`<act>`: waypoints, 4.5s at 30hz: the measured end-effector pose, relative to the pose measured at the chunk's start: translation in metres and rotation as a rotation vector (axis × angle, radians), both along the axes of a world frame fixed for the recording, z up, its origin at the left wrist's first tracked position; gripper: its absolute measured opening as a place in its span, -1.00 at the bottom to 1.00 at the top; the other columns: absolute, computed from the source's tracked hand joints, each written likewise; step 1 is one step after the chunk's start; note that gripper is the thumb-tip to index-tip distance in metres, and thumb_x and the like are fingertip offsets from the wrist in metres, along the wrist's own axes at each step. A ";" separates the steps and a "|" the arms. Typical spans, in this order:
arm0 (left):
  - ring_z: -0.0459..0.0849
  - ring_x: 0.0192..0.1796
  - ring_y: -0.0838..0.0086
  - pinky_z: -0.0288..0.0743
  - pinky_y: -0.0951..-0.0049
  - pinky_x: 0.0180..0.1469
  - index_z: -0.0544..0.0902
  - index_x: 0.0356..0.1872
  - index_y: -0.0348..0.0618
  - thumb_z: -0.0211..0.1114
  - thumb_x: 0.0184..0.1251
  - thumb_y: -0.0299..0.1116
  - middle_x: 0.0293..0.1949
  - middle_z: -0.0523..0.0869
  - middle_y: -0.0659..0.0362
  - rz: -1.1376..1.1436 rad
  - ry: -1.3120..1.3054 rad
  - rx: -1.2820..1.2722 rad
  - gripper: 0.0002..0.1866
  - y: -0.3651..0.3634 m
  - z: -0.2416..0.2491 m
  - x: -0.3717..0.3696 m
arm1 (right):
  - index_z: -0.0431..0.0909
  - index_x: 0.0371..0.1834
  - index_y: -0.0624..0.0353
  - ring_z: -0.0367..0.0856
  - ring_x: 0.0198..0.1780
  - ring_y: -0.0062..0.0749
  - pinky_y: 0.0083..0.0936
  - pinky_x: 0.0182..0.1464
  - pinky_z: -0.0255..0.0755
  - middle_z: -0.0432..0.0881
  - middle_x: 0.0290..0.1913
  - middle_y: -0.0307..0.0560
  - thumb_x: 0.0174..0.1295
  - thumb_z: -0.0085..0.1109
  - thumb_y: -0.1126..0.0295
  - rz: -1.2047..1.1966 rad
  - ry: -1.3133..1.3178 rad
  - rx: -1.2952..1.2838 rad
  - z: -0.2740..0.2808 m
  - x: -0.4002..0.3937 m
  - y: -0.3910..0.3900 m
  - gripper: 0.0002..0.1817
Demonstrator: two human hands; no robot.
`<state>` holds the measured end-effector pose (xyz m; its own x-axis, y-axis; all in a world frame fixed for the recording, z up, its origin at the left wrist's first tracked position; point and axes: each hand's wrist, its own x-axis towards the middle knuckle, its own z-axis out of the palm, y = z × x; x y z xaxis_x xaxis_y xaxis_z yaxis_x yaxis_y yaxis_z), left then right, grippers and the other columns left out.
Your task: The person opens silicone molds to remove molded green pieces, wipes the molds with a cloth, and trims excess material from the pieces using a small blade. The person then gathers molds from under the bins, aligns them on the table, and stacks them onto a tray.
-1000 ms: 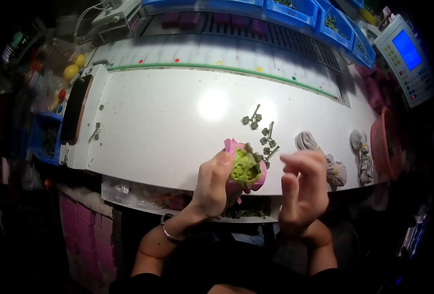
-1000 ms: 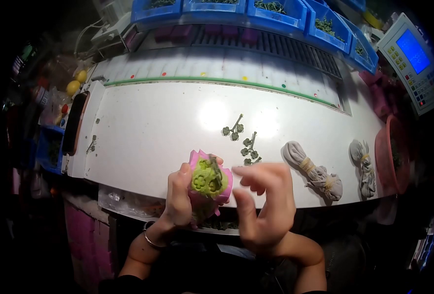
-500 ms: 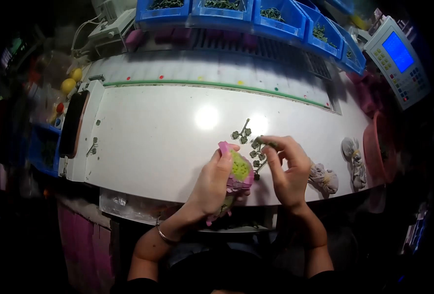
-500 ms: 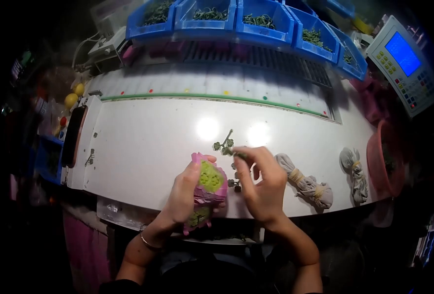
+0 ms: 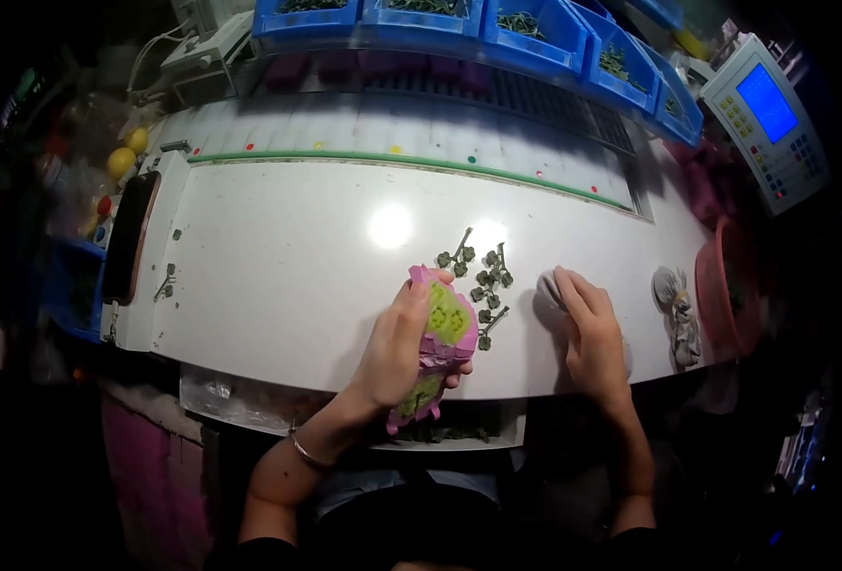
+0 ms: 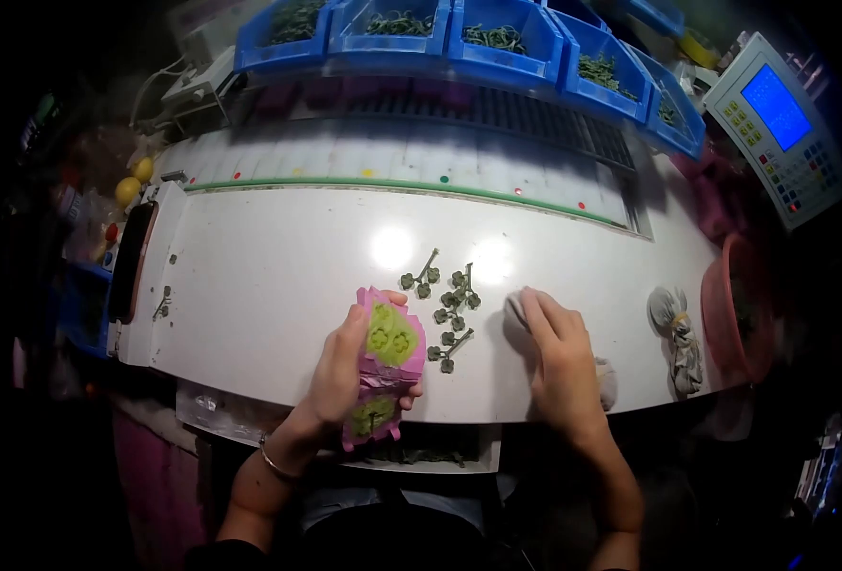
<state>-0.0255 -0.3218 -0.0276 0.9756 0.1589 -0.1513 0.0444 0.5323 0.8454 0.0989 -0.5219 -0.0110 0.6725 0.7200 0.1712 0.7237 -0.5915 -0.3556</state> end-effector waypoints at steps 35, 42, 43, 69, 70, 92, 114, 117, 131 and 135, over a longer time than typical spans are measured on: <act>0.59 -0.40 0.46 0.53 0.47 -0.34 0.29 0.13 -0.28 -0.48 0.51 -0.10 -0.30 0.57 0.07 0.114 0.027 0.161 -0.49 -0.013 -0.014 0.012 | 0.41 0.15 0.26 0.47 -0.05 -0.18 -0.38 0.00 0.40 0.39 0.24 0.02 -0.18 0.11 0.66 0.480 -0.014 0.136 0.025 -0.032 0.045 -0.36; 0.58 -0.53 0.41 0.52 0.47 -0.49 0.30 0.09 -0.28 -0.49 0.49 -0.08 -0.42 0.58 0.03 0.154 -0.055 0.173 -0.48 -0.013 -0.017 0.012 | 0.41 0.15 0.24 0.50 -0.06 -0.17 -0.41 -0.04 0.44 0.40 0.22 0.02 -0.19 0.25 0.60 0.502 -0.096 0.145 0.013 -0.030 0.044 -0.34; 0.59 -0.52 0.42 0.52 0.48 -0.49 0.33 0.06 -0.29 -0.49 0.49 -0.08 -0.43 0.58 0.03 0.070 0.005 0.038 -0.47 -0.012 -0.011 0.010 | 0.41 0.15 0.24 0.50 -0.06 -0.17 -0.41 -0.04 0.44 0.40 0.22 0.02 -0.19 0.25 0.60 0.495 -0.095 0.146 0.017 -0.029 0.044 -0.34; 0.63 -0.46 0.50 0.55 0.51 -0.40 0.48 -0.10 -0.32 -0.37 0.49 0.02 -0.37 0.64 0.07 0.229 -0.003 -0.042 -0.41 -0.005 -0.002 0.013 | 0.37 0.22 0.21 0.51 -0.06 -0.13 -0.37 -0.05 0.44 0.41 0.22 0.06 -0.07 0.05 0.69 0.399 -0.028 0.334 0.022 -0.039 0.039 -0.36; 0.63 -0.44 0.46 0.56 0.47 -0.35 0.50 -0.13 -0.31 -0.41 0.48 0.05 -0.36 0.64 0.05 0.307 -0.018 0.017 -0.38 -0.006 -0.001 0.016 | 0.40 0.19 0.24 0.51 -0.09 -0.16 -0.36 -0.09 0.44 0.41 0.22 0.06 -0.09 0.06 0.62 0.497 -0.106 0.258 0.013 -0.040 0.038 -0.39; 0.58 -0.49 0.39 0.52 0.41 -0.46 0.44 -0.16 -0.31 -0.30 0.39 0.19 -0.37 0.56 0.06 0.413 -0.015 -0.208 -0.35 -0.016 -0.005 0.040 | 0.50 0.09 0.14 0.46 -0.16 -0.26 -0.44 -0.11 0.39 0.50 0.14 -0.11 -0.11 0.08 0.56 0.493 -0.225 0.079 0.008 -0.051 0.020 -0.45; 0.57 -0.03 0.43 0.50 0.45 0.05 0.50 -0.01 -0.37 0.27 0.22 -0.47 -0.12 0.54 0.11 0.268 -0.360 0.385 -0.67 -0.005 0.004 0.009 | 0.53 -0.16 0.34 0.48 -0.37 -0.41 -0.59 -0.27 0.37 0.53 -0.38 -0.05 -0.03 0.28 0.59 0.208 0.403 0.665 0.019 -0.023 0.049 -0.69; 0.58 -0.06 0.46 0.52 0.47 0.02 0.51 -0.06 -0.37 0.28 0.22 -0.46 -0.15 0.55 0.12 0.268 -0.334 0.310 -0.70 -0.001 0.011 0.005 | 0.53 -0.16 0.33 0.48 -0.39 -0.42 -0.60 -0.30 0.37 0.52 -0.38 -0.05 -0.02 0.29 0.58 0.238 0.402 0.661 0.021 -0.024 0.056 -0.69; 0.58 -0.23 0.49 0.50 0.45 -0.14 0.45 -0.04 -0.39 -0.20 0.42 0.13 -0.24 0.60 0.08 -0.110 0.099 -0.099 -0.36 0.097 0.023 0.008 | 0.05 0.37 0.29 0.51 -0.11 -0.43 -0.53 -0.06 0.39 0.55 -0.04 0.01 0.14 0.23 0.37 0.222 0.749 0.827 0.002 -0.015 0.107 -0.24; 0.57 -0.44 0.61 0.44 0.62 -0.45 0.53 -0.04 -0.27 0.09 0.35 -0.18 -0.34 0.62 0.17 0.392 0.358 0.554 -0.64 0.197 0.051 0.030 | 0.13 0.34 0.30 0.55 -0.17 -0.38 -0.52 -0.14 0.44 0.58 -0.03 0.07 0.09 0.26 0.41 0.351 0.526 0.662 -0.012 -0.019 0.112 -0.26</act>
